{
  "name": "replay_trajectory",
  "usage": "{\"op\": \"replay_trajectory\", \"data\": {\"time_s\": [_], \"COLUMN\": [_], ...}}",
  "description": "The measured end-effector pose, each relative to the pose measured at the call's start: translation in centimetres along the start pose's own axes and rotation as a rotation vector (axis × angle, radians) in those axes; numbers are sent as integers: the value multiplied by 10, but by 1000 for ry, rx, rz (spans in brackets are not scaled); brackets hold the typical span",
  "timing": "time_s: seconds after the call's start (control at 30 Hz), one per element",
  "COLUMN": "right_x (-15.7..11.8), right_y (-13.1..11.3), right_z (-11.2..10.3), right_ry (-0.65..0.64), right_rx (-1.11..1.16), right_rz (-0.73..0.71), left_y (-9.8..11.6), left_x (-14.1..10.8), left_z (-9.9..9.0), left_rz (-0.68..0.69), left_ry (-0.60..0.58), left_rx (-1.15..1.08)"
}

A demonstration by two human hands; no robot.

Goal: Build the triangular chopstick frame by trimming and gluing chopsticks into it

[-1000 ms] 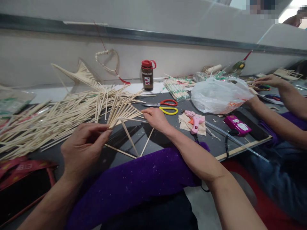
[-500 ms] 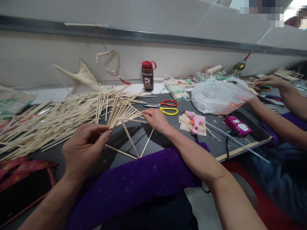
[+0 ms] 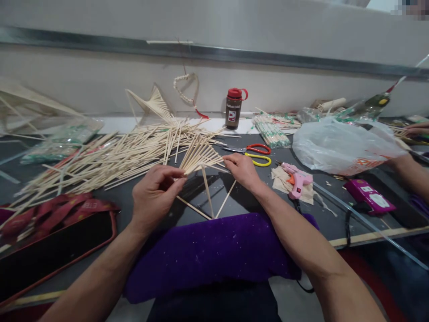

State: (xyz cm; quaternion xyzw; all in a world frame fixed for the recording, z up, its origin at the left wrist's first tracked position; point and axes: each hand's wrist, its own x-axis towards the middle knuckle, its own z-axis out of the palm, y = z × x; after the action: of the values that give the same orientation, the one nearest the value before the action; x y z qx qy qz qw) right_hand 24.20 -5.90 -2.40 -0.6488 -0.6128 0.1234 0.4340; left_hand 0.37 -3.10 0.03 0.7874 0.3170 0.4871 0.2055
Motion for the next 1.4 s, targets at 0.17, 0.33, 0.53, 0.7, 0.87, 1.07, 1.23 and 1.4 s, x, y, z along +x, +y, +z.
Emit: {"op": "replay_trajectory", "data": {"time_s": [0.17, 0.33, 0.53, 0.7, 0.87, 1.07, 1.23, 1.4], "right_x": [-1, 0, 1, 0, -3, -7, -10, -13], "right_y": [0, 0, 1, -4, -9, -10, -11, -12], "right_z": [0, 0, 2, 4, 8, 12, 14, 14], "right_ry": [6, 6, 13, 34, 48, 22, 3, -23], "right_rx": [6, -3, -65, -97, -83, -81, -88, -106], "right_rz": [16, -6, -61, -121, -182, -280, -312, -295], "left_y": [-1, -3, -4, -9, -18, -25, -30, -30], "left_x": [0, 0, 1, 6, 14, 15, 13, 14], "left_z": [0, 1, 0, -7, -15, -24, -29, -29], "left_rz": [0, 18, 95, 124, 104, 71, 138, 158], "left_ry": [1, 11, 18, 42, 49, 46, 55, 79], "left_rx": [-15, 5, 93, 153, 190, 264, 341, 393]}}
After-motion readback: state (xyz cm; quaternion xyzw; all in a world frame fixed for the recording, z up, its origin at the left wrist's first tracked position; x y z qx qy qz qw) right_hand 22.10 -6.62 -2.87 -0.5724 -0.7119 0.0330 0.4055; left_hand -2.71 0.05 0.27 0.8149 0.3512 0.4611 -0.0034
